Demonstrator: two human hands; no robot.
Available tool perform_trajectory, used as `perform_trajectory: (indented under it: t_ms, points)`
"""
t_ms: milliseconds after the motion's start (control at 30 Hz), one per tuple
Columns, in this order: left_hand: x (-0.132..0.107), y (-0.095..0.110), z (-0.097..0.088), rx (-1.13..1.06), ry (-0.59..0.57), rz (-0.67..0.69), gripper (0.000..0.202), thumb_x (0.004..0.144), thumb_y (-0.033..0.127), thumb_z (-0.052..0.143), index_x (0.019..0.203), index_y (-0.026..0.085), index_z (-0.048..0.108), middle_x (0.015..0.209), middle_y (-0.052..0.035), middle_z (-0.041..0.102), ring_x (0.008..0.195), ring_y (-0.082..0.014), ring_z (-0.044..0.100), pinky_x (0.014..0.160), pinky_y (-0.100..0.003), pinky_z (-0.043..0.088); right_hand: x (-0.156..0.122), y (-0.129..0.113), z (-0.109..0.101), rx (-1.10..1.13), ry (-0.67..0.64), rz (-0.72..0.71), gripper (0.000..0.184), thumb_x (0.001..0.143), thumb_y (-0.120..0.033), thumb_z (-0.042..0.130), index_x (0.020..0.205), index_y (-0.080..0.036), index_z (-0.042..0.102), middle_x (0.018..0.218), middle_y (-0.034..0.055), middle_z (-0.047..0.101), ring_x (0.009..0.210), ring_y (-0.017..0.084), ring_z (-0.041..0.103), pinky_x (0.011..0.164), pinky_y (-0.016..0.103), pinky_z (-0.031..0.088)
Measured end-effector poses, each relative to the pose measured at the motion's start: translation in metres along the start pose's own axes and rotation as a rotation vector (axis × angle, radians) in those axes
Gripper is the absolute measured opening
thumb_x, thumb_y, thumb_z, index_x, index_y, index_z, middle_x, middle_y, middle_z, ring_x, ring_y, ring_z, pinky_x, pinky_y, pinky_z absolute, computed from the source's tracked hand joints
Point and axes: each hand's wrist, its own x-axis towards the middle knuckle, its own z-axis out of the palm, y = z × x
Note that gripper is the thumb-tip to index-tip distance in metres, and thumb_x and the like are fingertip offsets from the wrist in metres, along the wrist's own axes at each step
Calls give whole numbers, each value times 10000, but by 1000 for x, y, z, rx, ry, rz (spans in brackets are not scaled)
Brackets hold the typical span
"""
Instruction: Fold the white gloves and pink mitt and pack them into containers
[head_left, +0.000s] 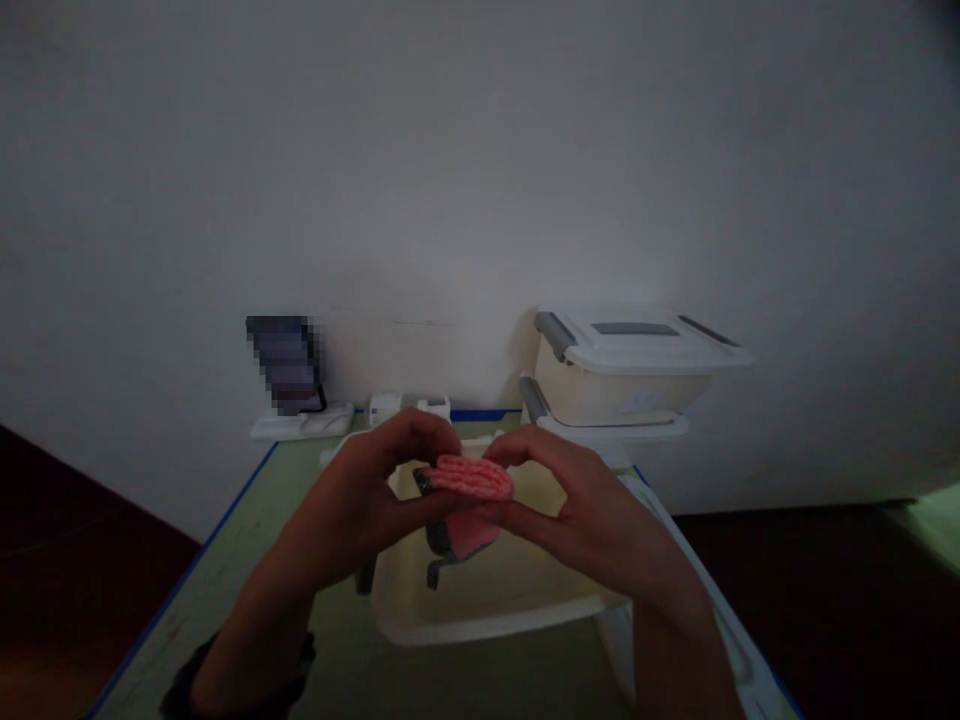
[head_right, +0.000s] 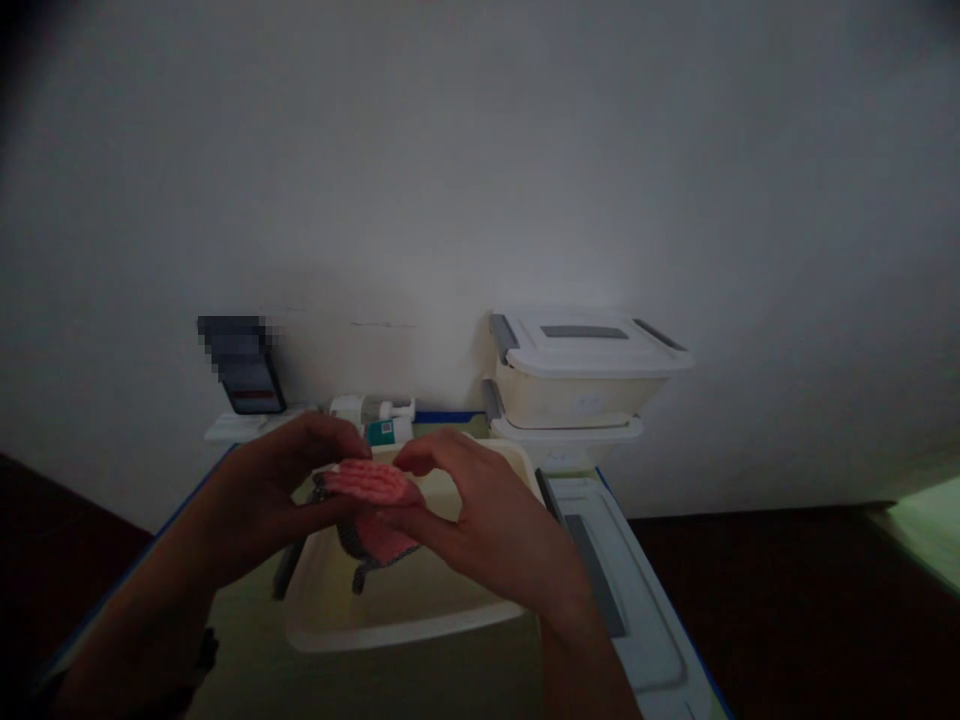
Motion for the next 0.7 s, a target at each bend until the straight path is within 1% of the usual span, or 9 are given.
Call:
perform_trajectory:
  t_ms: [100, 167, 233, 333, 467, 567, 700]
  points:
    - [-1, 1, 1, -47, -13, 31, 204, 717, 170, 669, 848, 177, 512, 809, -4, 607, 746, -113, 601, 689, -207, 504, 0, -2, 0, 0, 19, -69, 167, 823, -273, 556, 978, -211, 566, 927, 12, 642, 860, 138, 592, 759, 271, 454]
    - [-3, -1, 0, -134, -35, 32, 224, 724, 148, 663, 856, 191, 486, 840, 2, 611, 784, -112, 611, 713, -207, 507, -1, -2, -2, -8, 31, -80, 148, 838, -260, 535, 973, -210, 572, 907, 9, 651, 837, 134, 600, 743, 265, 455]
    - [-3, -3, -1, -172, -53, 11, 216, 737, 138, 651, 847, 198, 475, 869, 5, 620, 819, -112, 617, 733, -209, 508, -1, -2, -5, -14, 49, -85, 138, 837, -253, 536, 962, -209, 575, 887, 9, 652, 814, 133, 604, 725, 263, 458]
    - [-3, -5, -3, -109, -53, -14, 161, 750, 156, 644, 814, 187, 499, 896, -8, 647, 841, -121, 624, 757, -223, 506, -2, -1, -6, -16, 60, -94, 131, 813, -217, 560, 943, -203, 572, 867, 4, 647, 791, 128, 603, 705, 255, 458]
    - [-2, -3, -5, 3, -49, -1, 105, 739, 191, 661, 798, 178, 575, 934, -33, 677, 871, -151, 632, 809, -267, 495, -3, -2, -4, -22, 47, -77, 148, 776, -179, 589, 920, -202, 560, 855, -4, 637, 785, 127, 596, 706, 257, 453]
    - [-3, -2, -7, 9, -41, 13, 82, 741, 205, 661, 796, 182, 604, 991, -48, 677, 911, -174, 631, 841, -294, 489, -3, -1, -2, -19, 42, -48, 168, 769, -181, 598, 928, -209, 551, 886, 0, 638, 810, 136, 597, 720, 267, 455]
    - [-4, -2, -8, 3, -64, 33, 92, 738, 192, 665, 820, 206, 624, 1019, -30, 673, 939, -169, 624, 858, -281, 477, -2, -1, -1, -19, 64, -12, 181, 778, -179, 590, 950, -206, 542, 888, -1, 639, 815, 135, 601, 724, 266, 457]
